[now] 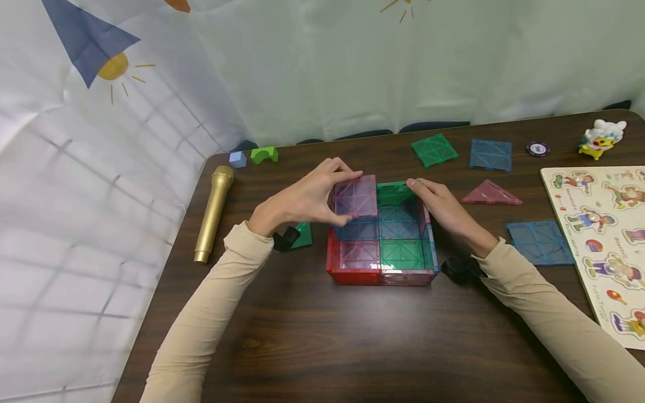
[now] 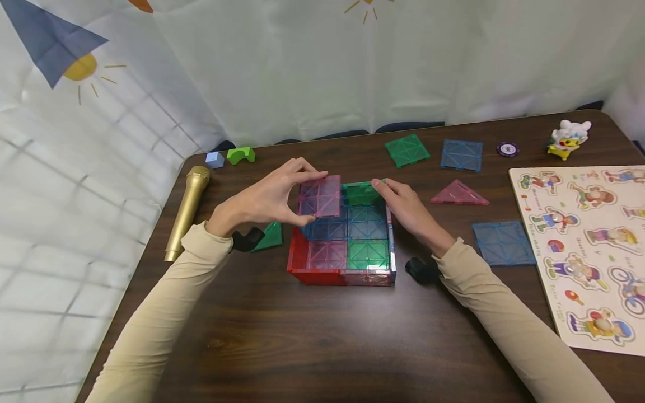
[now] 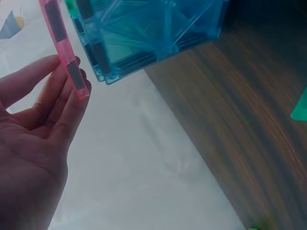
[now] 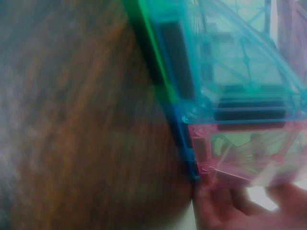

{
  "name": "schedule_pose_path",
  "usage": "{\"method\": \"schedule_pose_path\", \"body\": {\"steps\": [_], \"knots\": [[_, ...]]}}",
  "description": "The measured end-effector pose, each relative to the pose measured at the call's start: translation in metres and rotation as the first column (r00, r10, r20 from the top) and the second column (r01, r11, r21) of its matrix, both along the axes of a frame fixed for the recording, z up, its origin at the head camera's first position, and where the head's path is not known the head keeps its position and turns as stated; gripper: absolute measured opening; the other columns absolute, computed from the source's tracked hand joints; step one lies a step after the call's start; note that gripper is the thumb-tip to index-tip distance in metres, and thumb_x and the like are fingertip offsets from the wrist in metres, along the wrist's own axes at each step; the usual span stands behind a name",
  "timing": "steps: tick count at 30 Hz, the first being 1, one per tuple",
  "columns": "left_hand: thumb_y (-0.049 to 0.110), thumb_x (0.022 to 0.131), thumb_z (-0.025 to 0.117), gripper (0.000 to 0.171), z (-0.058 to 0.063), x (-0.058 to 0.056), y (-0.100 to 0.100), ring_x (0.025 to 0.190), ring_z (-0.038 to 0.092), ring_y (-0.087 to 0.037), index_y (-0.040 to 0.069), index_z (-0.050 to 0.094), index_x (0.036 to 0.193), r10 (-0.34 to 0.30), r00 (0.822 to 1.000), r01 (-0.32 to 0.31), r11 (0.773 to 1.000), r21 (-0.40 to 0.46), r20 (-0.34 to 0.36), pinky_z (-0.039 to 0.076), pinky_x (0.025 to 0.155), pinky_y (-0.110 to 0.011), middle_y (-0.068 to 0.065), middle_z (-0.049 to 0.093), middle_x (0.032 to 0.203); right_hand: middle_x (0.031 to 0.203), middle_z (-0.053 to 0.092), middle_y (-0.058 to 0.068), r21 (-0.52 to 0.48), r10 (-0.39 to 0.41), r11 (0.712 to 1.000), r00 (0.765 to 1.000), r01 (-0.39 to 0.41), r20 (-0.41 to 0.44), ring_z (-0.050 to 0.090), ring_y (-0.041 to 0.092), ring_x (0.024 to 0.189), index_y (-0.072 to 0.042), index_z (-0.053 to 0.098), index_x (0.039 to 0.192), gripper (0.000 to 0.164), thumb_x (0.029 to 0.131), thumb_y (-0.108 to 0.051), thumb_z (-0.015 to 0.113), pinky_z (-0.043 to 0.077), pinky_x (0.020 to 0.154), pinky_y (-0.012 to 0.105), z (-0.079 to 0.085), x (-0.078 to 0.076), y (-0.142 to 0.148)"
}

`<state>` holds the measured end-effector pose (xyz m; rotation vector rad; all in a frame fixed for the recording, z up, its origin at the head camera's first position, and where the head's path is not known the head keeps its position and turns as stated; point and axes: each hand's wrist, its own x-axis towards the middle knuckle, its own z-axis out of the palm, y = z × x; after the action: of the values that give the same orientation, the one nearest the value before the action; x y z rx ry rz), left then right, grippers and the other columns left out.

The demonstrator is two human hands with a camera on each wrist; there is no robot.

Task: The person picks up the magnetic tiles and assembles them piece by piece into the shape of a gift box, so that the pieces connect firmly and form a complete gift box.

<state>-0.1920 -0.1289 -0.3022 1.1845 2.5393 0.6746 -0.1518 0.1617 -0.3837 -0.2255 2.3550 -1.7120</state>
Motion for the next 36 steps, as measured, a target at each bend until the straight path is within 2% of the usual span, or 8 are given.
{"method": "schedule_pose_path", "body": {"steps": [4, 9, 12, 15, 22, 30, 36], "knots": [[0.025, 0.079, 0.088, 0.090, -0.003, 0.003, 0.000, 0.124, 0.042, -0.025, 0.000, 0.047, 0.155, -0.004, 1.000, 0.004, 1.000, -0.026, 0.011, 0.047, 0.100, -0.037, -0.010, 0.050, 0.131, 0.123, 0.054, 0.020, 0.001, 0.001, 1.000, 1.000, -0.001, -0.011, 0.047, 0.027, 0.114, 0.004, 0.058, 0.130, 0.056, 0.114, -0.044, 0.034, 0.038, 0.100, 0.040, 0.000, 0.000, 0.000], [0.026, 0.080, 0.088, 0.089, -0.004, 0.005, 0.001, 0.126, 0.042, -0.026, -0.001, 0.048, 0.155, -0.003, 1.000, 0.003, 0.999, -0.041, 0.011, 0.046, 0.102, -0.038, -0.011, 0.049, 0.135, 0.130, 0.056, 0.022, -0.003, 0.004, 1.000, 1.000, -0.004, -0.008, 0.047, 0.031, 0.122, 0.005, 0.057, 0.136, 0.058, 0.114, -0.043, 0.034, 0.035, 0.111, 0.051, 0.000, 0.000, 0.002], [0.028, 0.082, 0.088, 0.087, -0.005, 0.006, 0.002, 0.127, 0.042, -0.026, -0.001, 0.049, 0.154, -0.004, 1.000, 0.004, 0.999, -0.053, 0.001, 0.047, 0.103, -0.037, -0.012, 0.048, 0.138, 0.131, 0.056, 0.023, -0.002, 0.002, 1.000, 1.000, -0.002, -0.003, 0.047, 0.033, 0.123, 0.005, 0.057, 0.136, 0.058, 0.114, -0.043, 0.034, 0.034, 0.113, 0.054, -0.001, 0.000, 0.002], [0.029, 0.082, 0.088, 0.087, -0.006, 0.007, 0.004, 0.127, 0.043, -0.026, -0.002, 0.048, 0.154, -0.013, 1.000, 0.013, 0.998, -0.061, -0.008, 0.047, 0.102, -0.036, -0.013, 0.047, 0.139, 0.130, 0.056, 0.023, -0.001, 0.000, 1.000, 1.000, 0.000, -0.001, 0.047, 0.033, 0.121, 0.005, 0.057, 0.135, 0.058, 0.114, -0.043, 0.034, 0.035, 0.111, 0.052, -0.002, 0.000, 0.001], [0.032, 0.083, 0.087, 0.084, -0.005, 0.005, 0.003, 0.111, 0.055, -0.024, -0.002, 0.052, 0.151, -0.025, 0.999, 0.023, 0.997, -0.069, -0.024, 0.051, 0.094, -0.036, -0.013, 0.054, 0.135, 0.127, 0.056, 0.021, 0.002, 0.000, 1.000, 1.000, 0.000, -0.004, 0.047, 0.029, 0.118, 0.004, 0.058, 0.134, 0.057, 0.114, -0.044, 0.033, 0.037, 0.106, 0.046, -0.004, 0.000, 0.001], [0.035, 0.086, 0.084, 0.077, -0.006, 0.007, -0.007, 0.121, 0.058, -0.023, -0.001, 0.056, 0.149, -0.023, 0.999, 0.022, 0.999, -0.031, -0.022, 0.053, 0.101, -0.038, -0.012, 0.056, 0.144, 0.131, 0.056, 0.023, -0.008, 0.008, 1.000, 1.000, -0.008, -0.001, 0.047, 0.031, 0.123, 0.005, 0.057, 0.138, 0.058, 0.114, -0.044, 0.034, 0.035, 0.112, 0.051, -0.001, 0.000, 0.001], [0.030, 0.087, 0.084, 0.076, -0.010, 0.012, -0.007, 0.125, 0.057, -0.026, -0.005, 0.055, 0.148, -0.026, 0.998, 0.025, 1.000, -0.016, -0.064, 0.052, 0.104, -0.039, -0.014, 0.053, 0.147, 0.136, 0.054, 0.024, -0.018, 0.016, 1.000, 1.000, -0.016, -0.004, 0.045, 0.034, 0.129, 0.006, 0.055, 0.139, 0.058, 0.114, -0.042, 0.034, 0.030, 0.118, 0.056, 0.000, 0.000, 0.002]]}}
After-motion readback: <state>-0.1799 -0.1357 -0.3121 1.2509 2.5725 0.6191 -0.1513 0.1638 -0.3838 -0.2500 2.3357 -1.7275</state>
